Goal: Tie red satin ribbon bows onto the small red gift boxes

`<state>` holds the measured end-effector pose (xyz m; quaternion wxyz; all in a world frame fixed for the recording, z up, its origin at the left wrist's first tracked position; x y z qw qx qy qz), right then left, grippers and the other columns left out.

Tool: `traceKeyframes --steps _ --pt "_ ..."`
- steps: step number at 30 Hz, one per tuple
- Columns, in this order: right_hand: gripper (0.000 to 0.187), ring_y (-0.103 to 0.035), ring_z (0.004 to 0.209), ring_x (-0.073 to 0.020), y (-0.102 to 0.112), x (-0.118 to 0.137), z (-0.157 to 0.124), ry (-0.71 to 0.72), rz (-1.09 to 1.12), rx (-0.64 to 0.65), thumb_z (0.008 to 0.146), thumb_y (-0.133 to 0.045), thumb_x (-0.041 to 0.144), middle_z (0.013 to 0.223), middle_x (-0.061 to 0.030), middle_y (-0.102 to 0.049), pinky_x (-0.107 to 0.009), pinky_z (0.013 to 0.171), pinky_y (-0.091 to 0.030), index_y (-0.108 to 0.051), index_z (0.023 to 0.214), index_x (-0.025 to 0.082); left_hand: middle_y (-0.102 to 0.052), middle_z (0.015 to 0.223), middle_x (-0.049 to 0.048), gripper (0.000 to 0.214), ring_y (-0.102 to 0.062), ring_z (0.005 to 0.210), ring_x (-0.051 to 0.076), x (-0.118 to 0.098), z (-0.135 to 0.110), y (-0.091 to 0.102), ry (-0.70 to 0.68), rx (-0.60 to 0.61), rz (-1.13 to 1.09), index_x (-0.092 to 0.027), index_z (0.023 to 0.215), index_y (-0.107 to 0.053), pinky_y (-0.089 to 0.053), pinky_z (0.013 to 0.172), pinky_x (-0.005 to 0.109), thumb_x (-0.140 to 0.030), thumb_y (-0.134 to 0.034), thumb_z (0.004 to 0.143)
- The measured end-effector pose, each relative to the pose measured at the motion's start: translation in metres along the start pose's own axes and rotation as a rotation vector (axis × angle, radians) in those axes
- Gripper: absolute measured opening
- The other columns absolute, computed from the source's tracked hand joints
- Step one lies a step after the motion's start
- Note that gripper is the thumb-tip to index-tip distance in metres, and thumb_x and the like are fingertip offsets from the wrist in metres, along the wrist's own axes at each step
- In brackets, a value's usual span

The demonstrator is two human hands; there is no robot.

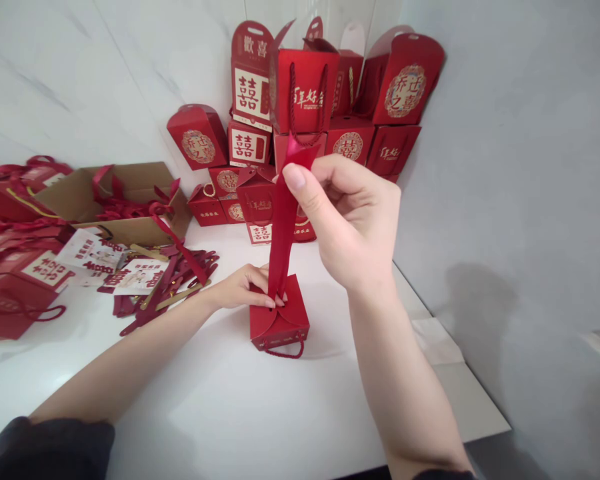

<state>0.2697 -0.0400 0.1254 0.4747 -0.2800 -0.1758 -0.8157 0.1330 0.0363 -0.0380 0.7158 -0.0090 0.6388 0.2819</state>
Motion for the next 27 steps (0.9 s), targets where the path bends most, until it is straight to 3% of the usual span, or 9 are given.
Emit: traceKeyframes --steps 4,7,10,13,16,19,21,25,27 --pt "0.028 -0.048 0.052 -0.0115 0.001 -0.004 -0.001 -0.024 0.050 0.045 0.088 -0.061 0.039 0.057 0.0027 -0.046 -0.029 0.049 -0.034 -0.056 0.065 0.023 -0.075 0.091 0.0100 0.016 -0.058 0.104 0.023 -0.002 0.002 -0.001 0.039 0.015 0.038 -0.023 0.084 -0.079 -0.041 0.099 0.041 -0.035 -0.073 0.075" --pt "0.029 -0.045 0.044 -0.0103 0.005 -0.024 0.002 -0.142 0.041 0.010 0.086 -0.061 0.044 0.051 0.0034 -0.047 -0.027 0.043 -0.034 -0.057 0.067 0.023 -0.075 0.090 0.0100 0.016 -0.057 0.103 0.023 -0.004 0.003 -0.001 0.031 0.013 0.046 -0.023 0.084 -0.079 -0.041 0.099 0.041 -0.035 -0.073 0.075" --pt "0.033 -0.057 0.051 -0.0132 0.003 -0.068 0.005 -0.273 0.055 0.001 0.085 -0.057 0.054 0.060 0.0003 -0.057 -0.026 0.045 -0.043 -0.060 0.077 0.023 -0.076 0.089 0.0096 0.014 -0.057 0.104 0.022 -0.003 0.003 -0.001 0.022 0.011 0.057 -0.023 0.083 -0.078 -0.041 0.099 0.039 -0.034 -0.073 0.075" --pt "0.034 -0.065 0.068 -0.0155 -0.001 -0.123 -0.005 -0.457 0.097 0.006 0.085 -0.054 0.054 0.077 -0.0036 -0.065 -0.027 0.058 -0.052 -0.061 0.089 0.020 -0.076 0.087 0.0103 0.014 -0.057 0.105 0.022 -0.002 0.003 -0.001 0.018 0.012 0.076 -0.022 0.076 -0.078 -0.040 0.099 0.039 -0.035 -0.073 0.075" --pt "0.038 -0.066 0.089 -0.0195 -0.008 -0.154 -0.037 -0.619 -0.082 0.243 0.084 -0.056 0.051 0.101 -0.0078 -0.068 -0.033 0.072 -0.053 -0.062 0.104 0.019 -0.076 0.087 0.0112 0.017 -0.059 0.099 0.021 -0.003 0.004 -0.001 -0.002 0.016 0.084 -0.020 0.067 -0.075 -0.039 0.099 0.040 -0.035 -0.073 0.075" --pt "0.036 -0.063 0.098 -0.0242 -0.008 -0.146 -0.079 -0.594 -0.262 0.550 0.086 -0.054 0.050 0.095 -0.0082 -0.070 -0.042 0.090 -0.046 -0.070 0.081 0.019 -0.076 0.086 0.0101 0.019 -0.061 0.089 0.019 -0.005 0.004 -0.001 -0.036 0.032 0.089 -0.020 0.064 -0.074 -0.037 0.100 0.041 -0.034 -0.072 0.076" --pt "0.034 -0.061 0.106 -0.0240 -0.005 -0.133 -0.104 -0.592 -0.195 0.649 0.087 -0.054 0.048 0.110 -0.0094 -0.067 -0.041 0.094 -0.044 -0.072 0.079 0.020 -0.076 0.086 0.0097 0.017 -0.061 0.088 0.019 -0.005 0.004 -0.001 -0.044 0.041 0.099 -0.020 0.066 -0.074 -0.036 0.101 0.041 -0.034 -0.072 0.077" --pt "0.024 -0.048 0.128 -0.0232 0.008 -0.111 -0.122 -0.539 -0.100 0.528 0.087 -0.057 0.041 0.135 -0.0087 -0.053 -0.041 0.107 -0.036 -0.073 0.096 0.026 -0.076 0.086 0.0099 0.016 -0.060 0.091 0.020 -0.003 0.004 -0.001 -0.028 0.048 0.105 -0.021 0.070 -0.076 -0.035 0.103 0.042 -0.035 -0.072 0.077" --pt "0.024 -0.039 0.135 -0.0234 0.004 -0.109 -0.128 -0.540 -0.081 0.566 0.087 -0.059 0.040 0.145 -0.0071 -0.044 -0.042 0.113 -0.029 -0.072 0.103 0.028 -0.075 0.085 0.0098 0.017 -0.060 0.091 0.020 -0.002 0.004 -0.001 -0.011 0.046 0.103 -0.021 0.071 -0.076 -0.034 0.105 0.042 -0.036 -0.072 0.076"
Point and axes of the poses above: each hand's wrist, its own z-axis towards the middle knuckle, its own y-axis out of the back of the hand, x = y × z, the point moved 7 cm from there along z, towards the middle knuckle
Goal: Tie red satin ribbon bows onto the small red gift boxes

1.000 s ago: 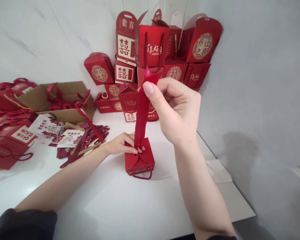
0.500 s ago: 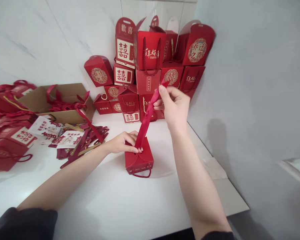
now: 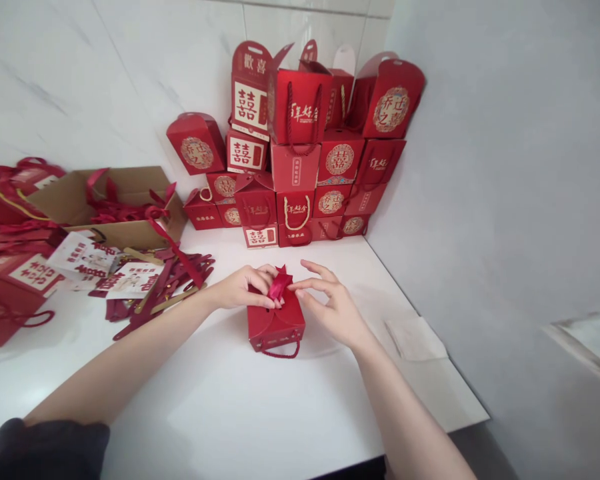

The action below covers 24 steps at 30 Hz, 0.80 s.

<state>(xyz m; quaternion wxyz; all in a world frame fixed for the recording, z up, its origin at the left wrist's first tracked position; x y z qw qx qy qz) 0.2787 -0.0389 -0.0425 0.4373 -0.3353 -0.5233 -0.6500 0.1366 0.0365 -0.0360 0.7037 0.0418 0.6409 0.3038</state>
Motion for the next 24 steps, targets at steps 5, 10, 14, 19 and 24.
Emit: traceKeyframes --steps 5,10,14,19,24 --pt "0.037 -0.031 0.141 -0.0251 -0.032 -0.005 0.006 -0.069 0.233 0.192 0.084 -0.064 0.038 0.152 -0.0035 -0.036 -0.043 0.116 -0.024 -0.064 0.120 0.032 -0.073 0.075 0.0079 0.016 -0.057 0.095 0.020 0.003 0.000 0.001 -0.010 -0.026 -0.006 -0.018 0.070 -0.076 -0.036 0.103 0.040 -0.033 -0.073 0.075" --pt "0.019 -0.049 0.127 -0.0239 -0.045 -0.005 0.013 -0.095 0.577 0.121 0.082 -0.066 0.027 0.132 -0.0004 -0.057 -0.039 0.111 -0.031 -0.071 0.100 0.028 -0.074 0.082 0.0089 0.011 -0.056 0.100 0.020 0.003 0.001 0.001 -0.045 -0.052 -0.044 -0.018 0.077 -0.078 -0.040 0.099 0.036 -0.028 -0.075 0.074" --pt "0.007 -0.060 0.105 -0.0208 -0.049 -0.011 0.012 -0.171 0.652 0.061 0.077 -0.071 0.026 0.108 -0.0002 -0.066 -0.033 0.097 -0.042 -0.072 0.083 0.024 -0.074 0.083 0.0088 0.010 -0.056 0.100 0.020 0.001 0.001 0.000 -0.074 -0.047 -0.029 -0.019 0.079 -0.078 -0.040 0.098 0.037 -0.027 -0.074 0.075" --pt "0.012 -0.059 0.072 -0.0126 -0.053 -0.020 0.006 -0.302 0.816 -0.064 0.074 -0.074 0.031 0.076 0.0018 -0.067 -0.025 0.074 -0.045 -0.070 0.074 0.020 -0.075 0.085 0.0093 0.011 -0.056 0.102 0.021 0.001 0.001 0.001 -0.071 -0.039 -0.026 -0.019 0.082 -0.078 -0.041 0.097 0.037 -0.027 -0.074 0.076" --pt "0.017 -0.059 0.068 -0.0131 -0.049 -0.032 0.006 -0.405 0.999 -0.221 0.069 -0.077 0.035 0.073 0.0020 -0.068 -0.026 0.070 -0.046 -0.068 0.073 0.020 -0.075 0.085 0.0101 0.012 -0.056 0.103 0.021 0.000 0.001 0.000 -0.065 -0.032 -0.013 -0.018 0.080 -0.078 -0.041 0.097 0.036 -0.028 -0.074 0.076"
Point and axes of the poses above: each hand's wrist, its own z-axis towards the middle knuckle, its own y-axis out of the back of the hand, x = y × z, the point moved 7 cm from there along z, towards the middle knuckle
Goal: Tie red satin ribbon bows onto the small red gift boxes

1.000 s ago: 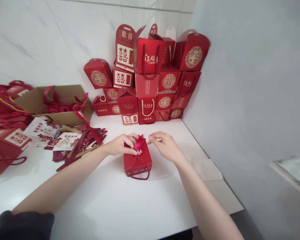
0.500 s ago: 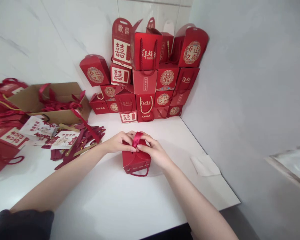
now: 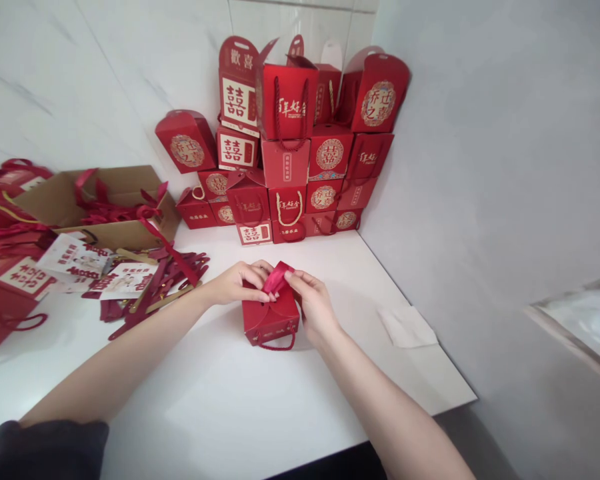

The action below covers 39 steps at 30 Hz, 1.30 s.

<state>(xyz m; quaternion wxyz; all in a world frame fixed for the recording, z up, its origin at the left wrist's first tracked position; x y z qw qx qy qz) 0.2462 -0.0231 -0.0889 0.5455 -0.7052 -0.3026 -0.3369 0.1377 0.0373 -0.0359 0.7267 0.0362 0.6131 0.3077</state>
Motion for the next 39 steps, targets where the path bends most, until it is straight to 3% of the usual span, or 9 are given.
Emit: traceKeyframes --steps 6,12,17,19,22,25,27,34,39 --pt "0.019 -0.058 0.083 -0.0118 0.042 0.020 0.004 0.081 0.074 -0.350 0.067 -0.077 0.036 0.089 0.0040 -0.067 -0.023 0.072 -0.045 -0.067 0.078 0.024 -0.075 0.086 0.0098 0.015 -0.052 0.112 0.021 0.004 -0.001 -0.001 0.043 0.013 -0.002 -0.019 0.086 -0.078 -0.039 0.100 0.035 -0.030 -0.068 0.081" --pt "0.021 -0.050 0.061 -0.0079 0.045 0.046 -0.010 0.286 0.038 -0.394 0.070 -0.074 0.039 0.078 0.0058 -0.059 -0.021 0.059 -0.039 -0.061 0.080 0.025 -0.075 0.085 0.0099 0.015 -0.054 0.106 0.020 0.002 0.000 0.000 0.036 0.006 -0.005 -0.019 0.082 -0.078 -0.039 0.100 0.036 -0.030 -0.069 0.081" --pt "0.036 -0.058 0.105 -0.0166 0.068 0.061 -0.007 0.341 -0.089 -0.511 0.075 -0.066 0.035 0.121 -0.0020 -0.058 -0.030 0.080 -0.045 -0.060 0.110 0.030 -0.075 0.082 0.0096 0.014 -0.055 0.104 0.020 0.002 0.000 -0.001 0.029 0.005 -0.001 -0.019 0.081 -0.079 -0.040 0.098 0.035 -0.031 -0.070 0.080" --pt "0.039 -0.052 0.117 -0.0196 0.079 0.082 -0.011 0.493 -0.270 -0.594 0.078 -0.062 0.033 0.129 -0.0033 -0.054 -0.035 0.089 -0.043 -0.058 0.116 0.030 -0.074 0.079 0.0089 0.015 -0.056 0.101 0.020 0.002 0.000 -0.001 0.022 0.004 0.006 -0.019 0.082 -0.079 -0.040 0.098 0.035 -0.031 -0.070 0.080" --pt "0.020 -0.058 0.101 -0.0194 0.059 0.105 -0.015 0.678 -0.699 -0.367 0.084 -0.059 0.033 0.105 -0.0037 -0.065 -0.037 0.091 -0.041 -0.067 0.100 0.025 -0.074 0.078 0.0079 0.015 -0.058 0.095 0.018 0.003 0.001 -0.001 0.019 0.011 0.017 -0.020 0.082 -0.079 -0.038 0.100 0.035 -0.031 -0.069 0.081" --pt "0.015 -0.059 0.086 -0.0184 0.020 0.089 -0.019 0.575 -0.980 0.092 0.085 -0.060 0.031 0.088 -0.0036 -0.064 -0.036 0.085 -0.044 -0.073 0.089 0.024 -0.074 0.081 0.0084 0.016 -0.057 0.098 0.019 0.003 0.001 -0.001 0.016 0.015 0.029 -0.019 0.084 -0.079 -0.038 0.100 0.036 -0.032 -0.069 0.081" --pt "0.017 -0.059 0.087 -0.0186 0.002 0.077 -0.026 0.552 -1.027 0.251 0.086 -0.060 0.029 0.089 -0.0038 -0.060 -0.035 0.084 -0.045 -0.075 0.094 0.027 -0.074 0.081 0.0089 0.018 -0.057 0.100 0.020 0.003 0.001 -0.001 0.011 0.013 0.038 -0.019 0.084 -0.079 -0.038 0.100 0.037 -0.033 -0.068 0.081" --pt "0.022 -0.059 0.083 -0.0199 -0.003 0.059 -0.022 0.539 -1.054 0.201 0.086 -0.056 0.023 0.088 -0.0046 -0.063 -0.037 0.080 -0.046 -0.075 0.096 0.029 -0.074 0.081 0.0089 0.018 -0.056 0.101 0.020 0.003 0.000 -0.002 0.009 0.025 0.026 -0.019 0.082 -0.078 -0.037 0.101 0.037 -0.033 -0.068 0.082" --pt "0.030 -0.035 0.136 -0.0253 -0.003 0.040 -0.015 0.383 -0.920 0.246 0.081 -0.064 0.028 0.141 -0.0031 -0.048 -0.045 0.114 -0.021 -0.070 0.111 0.032 -0.073 0.079 0.0087 0.018 -0.055 0.101 0.020 0.004 0.000 -0.001 0.028 0.002 0.016 -0.019 0.079 -0.078 -0.039 0.098 0.036 -0.035 -0.069 0.080"
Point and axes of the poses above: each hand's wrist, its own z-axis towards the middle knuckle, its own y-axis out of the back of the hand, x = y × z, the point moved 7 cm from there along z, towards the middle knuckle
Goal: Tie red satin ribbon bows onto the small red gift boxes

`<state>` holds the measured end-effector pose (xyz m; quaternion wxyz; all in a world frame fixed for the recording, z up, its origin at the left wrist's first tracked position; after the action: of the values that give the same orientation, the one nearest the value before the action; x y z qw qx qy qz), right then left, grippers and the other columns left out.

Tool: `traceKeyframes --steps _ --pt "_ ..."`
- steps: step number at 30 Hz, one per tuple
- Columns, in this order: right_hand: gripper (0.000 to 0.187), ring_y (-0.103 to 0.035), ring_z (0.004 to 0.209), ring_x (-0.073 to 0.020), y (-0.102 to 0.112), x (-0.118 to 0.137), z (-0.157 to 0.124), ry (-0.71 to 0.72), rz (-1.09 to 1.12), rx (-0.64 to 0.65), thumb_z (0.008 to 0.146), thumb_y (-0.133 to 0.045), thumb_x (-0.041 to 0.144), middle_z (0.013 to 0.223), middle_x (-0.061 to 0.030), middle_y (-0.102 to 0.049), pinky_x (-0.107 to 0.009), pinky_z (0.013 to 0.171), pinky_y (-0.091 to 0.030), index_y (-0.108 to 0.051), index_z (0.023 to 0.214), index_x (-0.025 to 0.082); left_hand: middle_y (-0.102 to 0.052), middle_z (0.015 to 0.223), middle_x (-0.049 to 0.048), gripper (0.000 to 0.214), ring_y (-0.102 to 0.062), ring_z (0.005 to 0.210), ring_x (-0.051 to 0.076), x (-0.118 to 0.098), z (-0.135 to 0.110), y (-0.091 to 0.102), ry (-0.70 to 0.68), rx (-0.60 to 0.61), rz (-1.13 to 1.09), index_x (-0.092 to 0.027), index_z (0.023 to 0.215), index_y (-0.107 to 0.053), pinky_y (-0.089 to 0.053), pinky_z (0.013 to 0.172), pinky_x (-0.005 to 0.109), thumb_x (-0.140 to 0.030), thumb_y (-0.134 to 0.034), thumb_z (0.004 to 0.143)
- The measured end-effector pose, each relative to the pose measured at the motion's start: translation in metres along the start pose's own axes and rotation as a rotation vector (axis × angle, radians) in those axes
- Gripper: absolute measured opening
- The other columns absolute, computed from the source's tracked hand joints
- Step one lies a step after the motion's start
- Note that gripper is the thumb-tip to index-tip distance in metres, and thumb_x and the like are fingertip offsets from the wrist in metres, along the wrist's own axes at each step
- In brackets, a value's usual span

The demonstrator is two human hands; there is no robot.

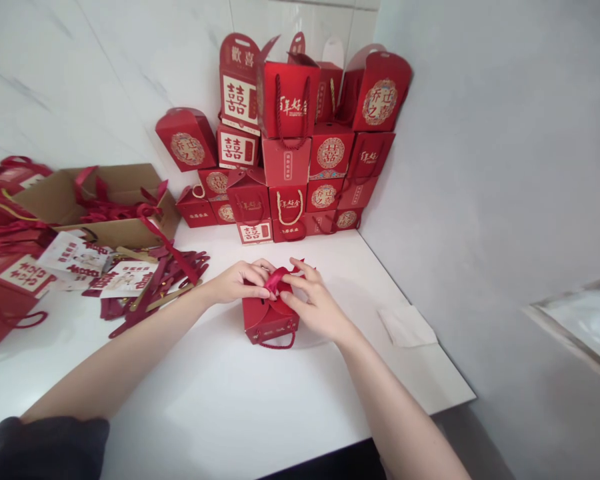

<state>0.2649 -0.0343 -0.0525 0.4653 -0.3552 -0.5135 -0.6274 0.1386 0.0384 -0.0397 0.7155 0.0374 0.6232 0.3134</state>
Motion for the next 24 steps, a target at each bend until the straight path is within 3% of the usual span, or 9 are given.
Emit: traceKeyframes --steps 2,5,10,13,16,19,21,24 --pt "0.036 -0.033 0.138 -0.0235 -0.015 -0.003 0.000 -0.086 0.212 0.074 0.082 -0.063 0.030 0.144 -0.0002 -0.047 -0.043 0.115 -0.020 -0.066 0.118 0.033 -0.072 0.075 0.0082 0.018 -0.055 0.100 0.020 0.000 0.000 0.000 -0.007 -0.009 -0.015 -0.019 0.074 -0.077 -0.040 0.097 0.035 -0.034 -0.069 0.080" --pt "0.037 -0.048 0.128 -0.0218 -0.032 -0.001 0.002 -0.149 0.519 0.099 0.082 -0.061 0.026 0.133 0.0008 -0.058 -0.039 0.110 -0.032 -0.065 0.118 0.032 -0.072 0.079 0.0088 0.018 -0.056 0.101 0.020 0.001 -0.001 0.000 -0.005 -0.028 -0.029 -0.018 0.072 -0.076 -0.041 0.096 0.035 -0.033 -0.070 0.079" --pt "0.016 -0.055 0.118 -0.0214 -0.034 -0.008 0.007 -0.209 0.655 -0.076 0.073 -0.070 0.025 0.119 -0.0003 -0.067 -0.031 0.099 -0.041 -0.074 0.089 0.025 -0.074 0.084 0.0087 0.013 -0.055 0.100 0.019 -0.001 0.000 0.000 -0.023 -0.023 -0.032 -0.020 0.084 -0.078 -0.041 0.096 0.034 -0.029 -0.071 0.079" --pt "0.012 -0.064 0.086 -0.0182 -0.034 -0.017 0.008 -0.290 0.725 -0.148 0.069 -0.075 0.032 0.086 0.0002 -0.072 -0.029 0.082 -0.046 -0.071 0.076 0.022 -0.075 0.084 0.0090 0.013 -0.054 0.100 0.020 -0.003 0.000 0.000 -0.037 -0.004 -0.015 -0.020 0.084 -0.078 -0.040 0.097 0.036 -0.029 -0.070 0.080" --pt "0.020 -0.059 0.066 -0.0139 -0.025 -0.031 0.006 -0.376 0.770 -0.292 0.067 -0.077 0.037 0.068 0.0029 -0.067 -0.027 0.071 -0.045 -0.066 0.067 0.021 -0.075 0.084 0.0098 0.014 -0.055 0.101 0.020 -0.002 0.000 0.000 -0.031 0.001 -0.007 -0.019 0.083 -0.078 -0.039 0.098 0.036 -0.030 -0.070 0.080" --pt "0.023 -0.061 0.081 -0.0159 -0.003 -0.049 -0.002 -0.480 0.760 -0.513 0.066 -0.076 0.042 0.081 0.0017 -0.069 -0.027 0.072 -0.043 -0.066 0.069 0.022 -0.075 0.084 0.0101 0.017 -0.054 0.104 0.021 -0.001 0.000 0.000 -0.017 0.001 -0.014 -0.019 0.086 -0.078 -0.039 0.098 0.037 -0.033 -0.069 0.080" --pt "0.023 -0.060 0.100 -0.0194 0.017 -0.053 -0.007 -0.472 0.694 -0.639 0.069 -0.074 0.044 0.099 -0.0004 -0.070 -0.029 0.078 -0.043 -0.067 0.074 0.022 -0.075 0.083 0.0099 0.018 -0.055 0.104 0.021 0.000 0.000 0.000 -0.008 0.004 -0.015 -0.020 0.086 -0.078 -0.039 0.099 0.038 -0.034 -0.068 0.081" --pt "0.019 -0.051 0.121 -0.0226 0.052 -0.028 -0.016 -0.190 0.491 -0.823 0.075 -0.071 0.041 0.124 -0.0029 -0.061 -0.036 0.094 -0.040 -0.065 0.075 0.022 -0.074 0.083 0.0097 0.019 -0.055 0.104 0.021 0.001 0.000 0.000 0.011 0.011 -0.020 -0.020 0.087 -0.078 -0.039 0.100 0.038 -0.034 -0.067 0.083"
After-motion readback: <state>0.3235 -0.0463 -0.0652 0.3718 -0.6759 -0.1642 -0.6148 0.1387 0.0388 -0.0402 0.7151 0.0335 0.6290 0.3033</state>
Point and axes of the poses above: each hand's wrist, its own z-axis towards the middle knuckle, its own y-axis out of the back of the hand, x = y × z, the point moved 7 cm from there along z, towards the middle knuckle
